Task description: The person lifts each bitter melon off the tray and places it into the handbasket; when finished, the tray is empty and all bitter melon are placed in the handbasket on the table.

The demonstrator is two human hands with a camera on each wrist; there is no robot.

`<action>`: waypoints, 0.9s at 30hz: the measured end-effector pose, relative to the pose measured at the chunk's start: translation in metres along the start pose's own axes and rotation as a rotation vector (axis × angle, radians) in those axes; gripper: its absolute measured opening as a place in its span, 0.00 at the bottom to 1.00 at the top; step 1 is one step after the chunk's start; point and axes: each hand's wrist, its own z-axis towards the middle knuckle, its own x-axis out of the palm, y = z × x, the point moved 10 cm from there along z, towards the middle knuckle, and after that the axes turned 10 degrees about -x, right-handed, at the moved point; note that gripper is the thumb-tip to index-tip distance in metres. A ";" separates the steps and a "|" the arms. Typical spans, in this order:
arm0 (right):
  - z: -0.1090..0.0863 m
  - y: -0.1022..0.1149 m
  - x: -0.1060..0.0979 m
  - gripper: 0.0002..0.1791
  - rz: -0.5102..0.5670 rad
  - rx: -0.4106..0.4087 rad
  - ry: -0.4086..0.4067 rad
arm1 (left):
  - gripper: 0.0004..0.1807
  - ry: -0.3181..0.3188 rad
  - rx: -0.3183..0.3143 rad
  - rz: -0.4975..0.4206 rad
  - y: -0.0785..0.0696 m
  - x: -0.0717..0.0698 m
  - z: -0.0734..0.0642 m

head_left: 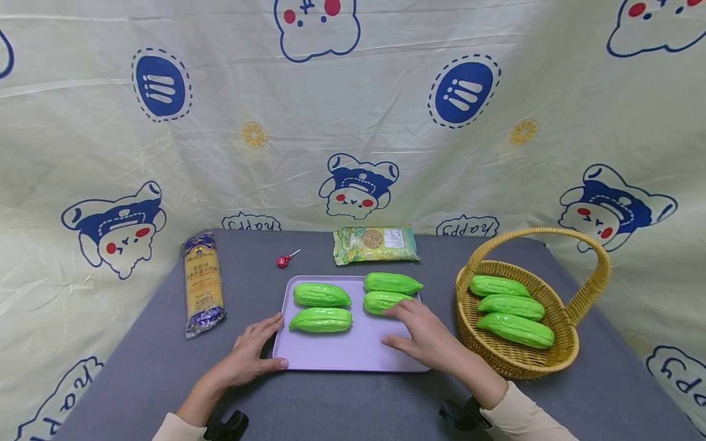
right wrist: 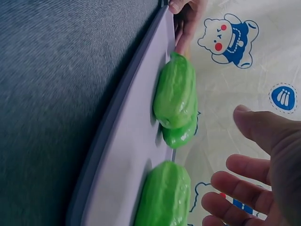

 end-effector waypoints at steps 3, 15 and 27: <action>0.006 0.002 0.004 0.22 0.002 0.006 -0.009 | 0.46 0.000 -0.002 -0.001 0.000 0.000 0.000; 0.030 0.006 0.019 0.22 0.049 0.010 -0.037 | 0.45 -0.002 -0.001 0.001 0.000 0.000 0.001; 0.051 0.005 0.037 0.22 0.073 0.022 -0.042 | 0.45 -0.009 0.008 -0.003 0.001 0.001 0.000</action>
